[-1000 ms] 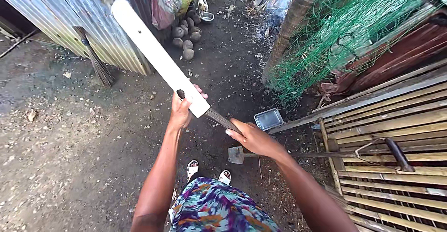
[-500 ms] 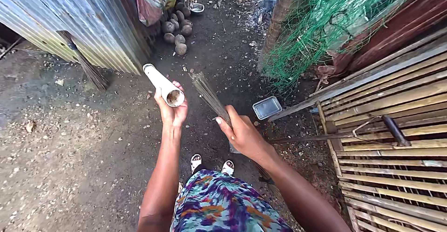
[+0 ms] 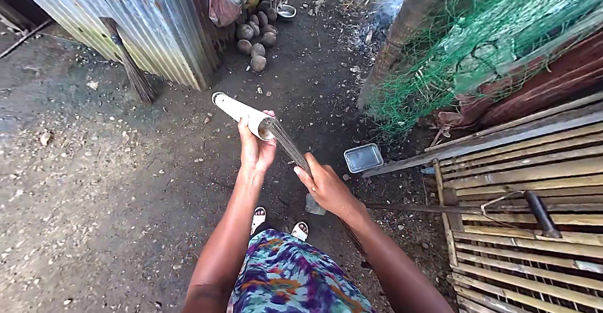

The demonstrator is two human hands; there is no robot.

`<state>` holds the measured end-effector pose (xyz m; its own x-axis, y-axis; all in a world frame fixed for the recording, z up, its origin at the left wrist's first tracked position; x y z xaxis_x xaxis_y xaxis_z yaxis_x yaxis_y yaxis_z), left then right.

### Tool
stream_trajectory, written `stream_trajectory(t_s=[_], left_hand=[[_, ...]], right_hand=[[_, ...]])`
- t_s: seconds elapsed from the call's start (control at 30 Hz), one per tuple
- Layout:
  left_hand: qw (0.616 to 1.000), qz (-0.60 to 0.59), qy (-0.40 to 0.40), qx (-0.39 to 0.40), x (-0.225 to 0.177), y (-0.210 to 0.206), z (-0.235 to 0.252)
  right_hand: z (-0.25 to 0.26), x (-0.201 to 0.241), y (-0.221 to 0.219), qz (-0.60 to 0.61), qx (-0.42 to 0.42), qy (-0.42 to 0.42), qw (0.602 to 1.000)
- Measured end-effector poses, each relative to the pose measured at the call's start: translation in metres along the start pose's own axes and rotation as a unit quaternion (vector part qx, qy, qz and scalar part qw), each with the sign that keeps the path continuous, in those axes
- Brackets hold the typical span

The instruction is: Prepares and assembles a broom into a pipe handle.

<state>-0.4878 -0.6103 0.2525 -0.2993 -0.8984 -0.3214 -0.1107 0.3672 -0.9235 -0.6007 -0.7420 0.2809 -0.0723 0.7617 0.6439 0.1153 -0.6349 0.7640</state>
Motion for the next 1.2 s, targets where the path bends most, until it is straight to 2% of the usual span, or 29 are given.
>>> stream_trajectory(t_s=[0.2,0.33,0.47,0.63,0.83,0.93,1.2], left_hand=[[1.0,0.003,-0.013,-0.006,0.001,0.005,0.004],[0.999,0.026,-0.025,-0.012,0.002,0.011,0.006],[0.999,0.024,-0.027,-0.022,0.002,0.009,0.005],[0.999,0.004,-0.026,-0.039,0.001,0.006,0.002],[0.998,-0.01,-0.016,-0.06,0.003,0.007,0.001],[0.998,-0.03,-0.022,-0.046,0.003,0.01,0.002],[0.998,0.007,-0.057,0.012,-0.003,0.015,0.003]], right_hand=[[-0.007,0.007,0.007,-0.011,-0.05,0.031,0.998],[-0.005,0.009,0.018,0.056,-0.04,0.031,0.997],[0.001,0.0,0.01,0.117,-0.024,0.005,0.993],[0.006,-0.006,-0.003,0.121,-0.023,-0.015,0.992],[0.008,-0.003,-0.009,0.081,0.012,-0.03,0.996],[0.007,-0.004,-0.011,0.084,0.035,-0.04,0.995],[0.002,-0.012,-0.016,0.237,0.144,-0.114,0.954]])
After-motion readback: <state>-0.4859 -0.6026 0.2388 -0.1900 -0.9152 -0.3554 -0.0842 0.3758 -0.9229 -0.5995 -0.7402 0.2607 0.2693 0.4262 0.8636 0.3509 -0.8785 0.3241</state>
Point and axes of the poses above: each hand's wrist, its own z-axis towards the middle knuckle, its own y-axis out of the back of the hand, x = y × z, the point moved 5 cm from there along z, towards the middle knuckle, and after that the axes turned 1 degree about y, right-handed, at the moved point
